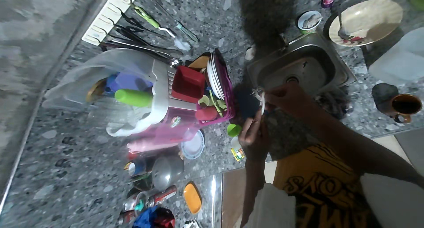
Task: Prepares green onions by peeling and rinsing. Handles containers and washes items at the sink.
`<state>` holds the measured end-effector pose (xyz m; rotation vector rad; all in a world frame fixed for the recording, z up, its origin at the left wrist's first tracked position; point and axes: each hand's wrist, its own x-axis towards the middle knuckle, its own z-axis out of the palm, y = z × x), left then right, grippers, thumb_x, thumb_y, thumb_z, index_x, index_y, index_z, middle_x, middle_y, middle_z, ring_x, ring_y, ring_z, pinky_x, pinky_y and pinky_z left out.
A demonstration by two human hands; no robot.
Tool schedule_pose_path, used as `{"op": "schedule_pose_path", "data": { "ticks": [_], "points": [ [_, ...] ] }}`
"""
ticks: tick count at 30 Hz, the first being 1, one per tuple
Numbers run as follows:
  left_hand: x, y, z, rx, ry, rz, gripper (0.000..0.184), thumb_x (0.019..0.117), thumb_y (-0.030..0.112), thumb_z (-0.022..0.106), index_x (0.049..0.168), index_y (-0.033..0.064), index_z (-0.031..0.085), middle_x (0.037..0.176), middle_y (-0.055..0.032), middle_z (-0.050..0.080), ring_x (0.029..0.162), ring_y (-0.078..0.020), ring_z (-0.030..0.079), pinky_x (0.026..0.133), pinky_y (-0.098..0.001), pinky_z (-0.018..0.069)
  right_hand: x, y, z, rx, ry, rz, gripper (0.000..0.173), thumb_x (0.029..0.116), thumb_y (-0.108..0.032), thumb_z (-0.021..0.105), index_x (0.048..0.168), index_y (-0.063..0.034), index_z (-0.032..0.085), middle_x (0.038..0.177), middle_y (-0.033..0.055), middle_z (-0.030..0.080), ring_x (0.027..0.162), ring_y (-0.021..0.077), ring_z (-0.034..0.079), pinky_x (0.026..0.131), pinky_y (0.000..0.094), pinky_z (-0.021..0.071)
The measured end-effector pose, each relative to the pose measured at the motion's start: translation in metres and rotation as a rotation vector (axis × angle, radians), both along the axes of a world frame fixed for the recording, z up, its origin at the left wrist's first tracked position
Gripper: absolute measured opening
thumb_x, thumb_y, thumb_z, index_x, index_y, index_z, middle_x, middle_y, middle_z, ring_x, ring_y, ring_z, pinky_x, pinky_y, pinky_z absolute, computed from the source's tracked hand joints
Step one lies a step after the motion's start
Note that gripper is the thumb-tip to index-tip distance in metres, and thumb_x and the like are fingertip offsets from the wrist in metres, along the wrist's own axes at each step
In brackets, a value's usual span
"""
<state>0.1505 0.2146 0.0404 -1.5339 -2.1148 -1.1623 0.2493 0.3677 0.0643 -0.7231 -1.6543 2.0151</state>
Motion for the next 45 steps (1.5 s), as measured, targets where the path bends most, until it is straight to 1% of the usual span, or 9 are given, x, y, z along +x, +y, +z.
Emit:
{"op": "schedule_pose_path", "data": {
  "ticks": [7, 11, 19, 22, 26, 30, 36, 42, 45],
  "points": [
    [-0.001, -0.001, 0.001, 0.0, -0.04, -0.011, 0.021, 0.0915, 0.005, 0.065, 0.105, -0.0046, 0.077, 0.076, -0.0098, 0.068, 0.06, -0.0068, 0.06, 0.057, -0.0188, 0.0521, 0.0, 0.001, 0.0, 0.142, -0.038, 0.041, 0.019, 0.1039, -0.016, 0.062, 0.099, -0.0078, 0.078, 0.079, -0.0026, 0.075, 0.07, 0.0031, 0.071, 0.068, 0.0206, 0.0603],
    [-0.002, -0.001, 0.0, 0.001, -0.068, -0.016, 0.019, 0.0921, 0.005, 0.065, 0.104, -0.0042, 0.077, 0.075, -0.009, 0.067, 0.06, -0.0059, 0.059, 0.057, -0.0183, 0.052, 0.0, 0.001, 0.002, 0.101, -0.033, 0.054, 0.013, 0.1015, -0.011, 0.065, 0.104, -0.0042, 0.076, 0.08, -0.0002, 0.075, 0.071, 0.0048, 0.072, 0.071, 0.0212, 0.0621],
    [0.0, 0.002, -0.003, -0.009, -0.157, -0.025, 0.018, 0.0923, 0.006, 0.066, 0.103, -0.0037, 0.078, 0.078, -0.0087, 0.07, 0.062, -0.0042, 0.061, 0.059, -0.0183, 0.0534, -0.002, 0.001, -0.004, 0.05, -0.06, -0.006, 0.014, 0.1015, -0.013, 0.066, 0.101, -0.0047, 0.077, 0.077, 0.0012, 0.074, 0.066, 0.007, 0.071, 0.067, 0.0246, 0.0624],
    [0.005, 0.001, 0.002, -0.036, -0.277, 0.006, 0.019, 0.0937, 0.006, 0.066, 0.104, -0.0035, 0.078, 0.083, -0.0076, 0.073, 0.067, -0.0007, 0.063, 0.065, -0.0163, 0.0547, -0.002, 0.004, -0.011, 0.048, -0.043, -0.02, 0.017, 0.1029, -0.016, 0.064, 0.103, -0.0053, 0.077, 0.078, 0.0014, 0.075, 0.066, 0.0085, 0.072, 0.065, 0.0261, 0.063],
    [0.006, 0.002, 0.006, 0.017, -0.542, -0.028, 0.018, 0.098, 0.005, 0.062, 0.102, -0.006, 0.075, 0.083, -0.0021, 0.072, 0.068, 0.0031, 0.062, 0.064, -0.0142, 0.0531, 0.003, 0.008, -0.011, -0.113, 0.027, 0.084, 0.017, 0.1037, -0.011, 0.061, 0.111, -0.001, 0.073, 0.088, 0.0043, 0.076, 0.077, 0.0119, 0.075, 0.076, 0.0277, 0.0646],
    [0.006, 0.003, 0.005, 0.046, -0.598, -0.039, 0.017, 0.0983, 0.005, 0.062, 0.099, -0.0055, 0.075, 0.083, -0.0007, 0.072, 0.069, 0.0032, 0.062, 0.064, -0.0146, 0.0531, 0.007, 0.007, -0.004, -0.196, 0.037, 0.157, 0.011, 0.0992, -0.008, 0.067, 0.103, 0.0003, 0.073, 0.087, 0.004, 0.074, 0.079, 0.0098, 0.072, 0.079, 0.0254, 0.062],
    [0.004, 0.001, 0.006, 0.038, -0.81, -0.064, 0.018, 0.0998, 0.006, 0.06, 0.094, -0.0015, 0.076, 0.076, 0.0017, 0.07, 0.062, 0.0005, 0.058, 0.057, -0.0169, 0.0496, 0.01, 0.012, -0.004, -0.2, 0.029, 0.179, 0.012, 0.0989, -0.006, 0.067, 0.104, 0.0011, 0.075, 0.089, 0.0062, 0.076, 0.08, 0.0117, 0.074, 0.08, 0.0256, 0.0629],
    [0.002, 0.001, 0.005, 0.026, -0.974, -0.085, 0.021, 0.1011, 0.009, 0.059, 0.092, -0.0002, 0.075, 0.066, 0.0031, 0.061, 0.054, -0.0025, 0.052, 0.051, -0.0194, 0.0456, 0.009, 0.01, -0.002, -0.163, 0.018, 0.124, 0.009, 0.0978, -0.003, 0.067, 0.1, 0.0015, 0.075, 0.082, 0.0053, 0.075, 0.072, 0.0106, 0.072, 0.072, 0.0247, 0.063],
    [0.002, 0.001, 0.006, 0.024, -1.015, -0.088, 0.02, 0.1011, 0.009, 0.059, 0.093, -0.0003, 0.075, 0.065, 0.0034, 0.06, 0.052, -0.0023, 0.05, 0.049, -0.019, 0.044, 0.006, 0.007, -0.009, -0.004, -0.064, 0.067, 0.01, 0.098, -0.01, 0.07, 0.098, -0.0036, 0.077, 0.079, 0.0025, 0.074, 0.068, 0.0086, 0.07, 0.068, 0.0248, 0.0618]
  ]
}}
